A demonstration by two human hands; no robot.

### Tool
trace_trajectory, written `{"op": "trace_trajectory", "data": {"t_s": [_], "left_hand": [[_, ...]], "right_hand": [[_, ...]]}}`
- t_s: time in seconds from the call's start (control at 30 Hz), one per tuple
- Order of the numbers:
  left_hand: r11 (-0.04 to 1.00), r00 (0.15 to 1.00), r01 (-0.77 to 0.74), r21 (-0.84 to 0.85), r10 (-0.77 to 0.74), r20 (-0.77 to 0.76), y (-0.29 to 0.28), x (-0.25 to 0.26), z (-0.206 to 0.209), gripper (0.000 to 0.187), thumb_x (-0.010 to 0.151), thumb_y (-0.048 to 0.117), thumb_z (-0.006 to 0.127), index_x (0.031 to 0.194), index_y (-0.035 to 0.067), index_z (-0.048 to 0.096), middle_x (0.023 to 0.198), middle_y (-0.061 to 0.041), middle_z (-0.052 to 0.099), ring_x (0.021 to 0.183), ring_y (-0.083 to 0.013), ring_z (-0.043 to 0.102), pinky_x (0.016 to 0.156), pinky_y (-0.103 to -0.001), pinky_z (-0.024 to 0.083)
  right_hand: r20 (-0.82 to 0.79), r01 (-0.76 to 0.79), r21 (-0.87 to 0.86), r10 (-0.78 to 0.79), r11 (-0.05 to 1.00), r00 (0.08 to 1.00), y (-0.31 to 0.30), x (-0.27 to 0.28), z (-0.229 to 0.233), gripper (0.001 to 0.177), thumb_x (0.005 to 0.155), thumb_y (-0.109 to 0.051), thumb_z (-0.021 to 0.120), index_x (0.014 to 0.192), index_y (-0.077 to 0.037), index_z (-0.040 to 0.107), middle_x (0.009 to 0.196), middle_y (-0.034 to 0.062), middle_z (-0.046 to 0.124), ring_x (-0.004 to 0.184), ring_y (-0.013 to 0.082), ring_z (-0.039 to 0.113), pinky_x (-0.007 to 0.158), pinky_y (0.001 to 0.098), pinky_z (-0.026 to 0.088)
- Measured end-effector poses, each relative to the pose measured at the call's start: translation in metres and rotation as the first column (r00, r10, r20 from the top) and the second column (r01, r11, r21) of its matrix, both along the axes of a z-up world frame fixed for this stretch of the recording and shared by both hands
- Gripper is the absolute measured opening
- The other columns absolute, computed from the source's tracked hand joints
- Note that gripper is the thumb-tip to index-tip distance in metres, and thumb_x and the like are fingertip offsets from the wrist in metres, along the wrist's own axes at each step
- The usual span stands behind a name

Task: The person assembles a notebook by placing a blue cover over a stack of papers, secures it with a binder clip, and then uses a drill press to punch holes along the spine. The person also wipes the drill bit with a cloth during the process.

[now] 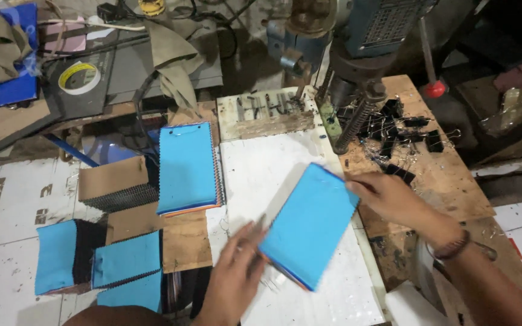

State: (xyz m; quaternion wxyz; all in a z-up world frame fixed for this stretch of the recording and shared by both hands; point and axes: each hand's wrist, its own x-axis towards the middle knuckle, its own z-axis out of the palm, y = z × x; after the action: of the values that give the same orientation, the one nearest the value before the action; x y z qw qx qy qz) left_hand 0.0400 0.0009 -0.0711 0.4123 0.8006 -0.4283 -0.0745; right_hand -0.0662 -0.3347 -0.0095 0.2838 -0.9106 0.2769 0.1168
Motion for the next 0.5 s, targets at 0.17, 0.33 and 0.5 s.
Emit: {"op": "trace_trajectory", "data": {"t_s": [0.17,0.33,0.5], "left_hand": [[0.951,0.765,-0.239,0.197,0.309,-0.565,-0.009,0.02,0.032,0.06,0.096,0.025,0.052,0.155,0.023,0.043,0.137,-0.005,0.066,0.123,-0.0154,0.067,0.105,-0.03,0.051],[0.896,0.236,-0.232,0.379,0.429,-0.872,-0.022,0.023,0.101,0.082,0.085,0.058,0.049,0.154,0.014,0.051,0.156,-0.009,0.06,0.14,-0.0283,0.062,0.121,-0.038,0.045],[0.828,0.172,-0.14,0.542,0.56,-0.811,-0.052,0.033,0.142,0.063,0.093,0.05,0.056,0.138,0.006,0.067,0.133,-0.011,0.073,0.122,-0.0242,0.067,0.106,-0.038,0.055]], "right_hand": [[0.023,0.081,0.097,-0.083,0.992,0.996,0.003,-0.022,0.008,0.05,0.094,-0.043,0.054,0.135,-0.019,0.069,0.136,-0.0023,0.073,0.117,0.0162,0.072,0.1,0.0327,0.057],[0.157,0.184,0.261,-0.229,0.948,0.961,0.024,-0.017,0.023,0.051,0.093,-0.038,0.057,0.14,-0.019,0.062,0.142,-0.0047,0.067,0.127,0.0148,0.067,0.101,0.0338,0.059],[0.249,0.059,0.19,-0.106,0.98,0.963,0.01,-0.022,-0.003,0.054,0.093,-0.036,0.06,0.142,-0.012,0.057,0.141,0.0057,0.066,0.129,0.0212,0.065,0.108,0.0387,0.055]]}}
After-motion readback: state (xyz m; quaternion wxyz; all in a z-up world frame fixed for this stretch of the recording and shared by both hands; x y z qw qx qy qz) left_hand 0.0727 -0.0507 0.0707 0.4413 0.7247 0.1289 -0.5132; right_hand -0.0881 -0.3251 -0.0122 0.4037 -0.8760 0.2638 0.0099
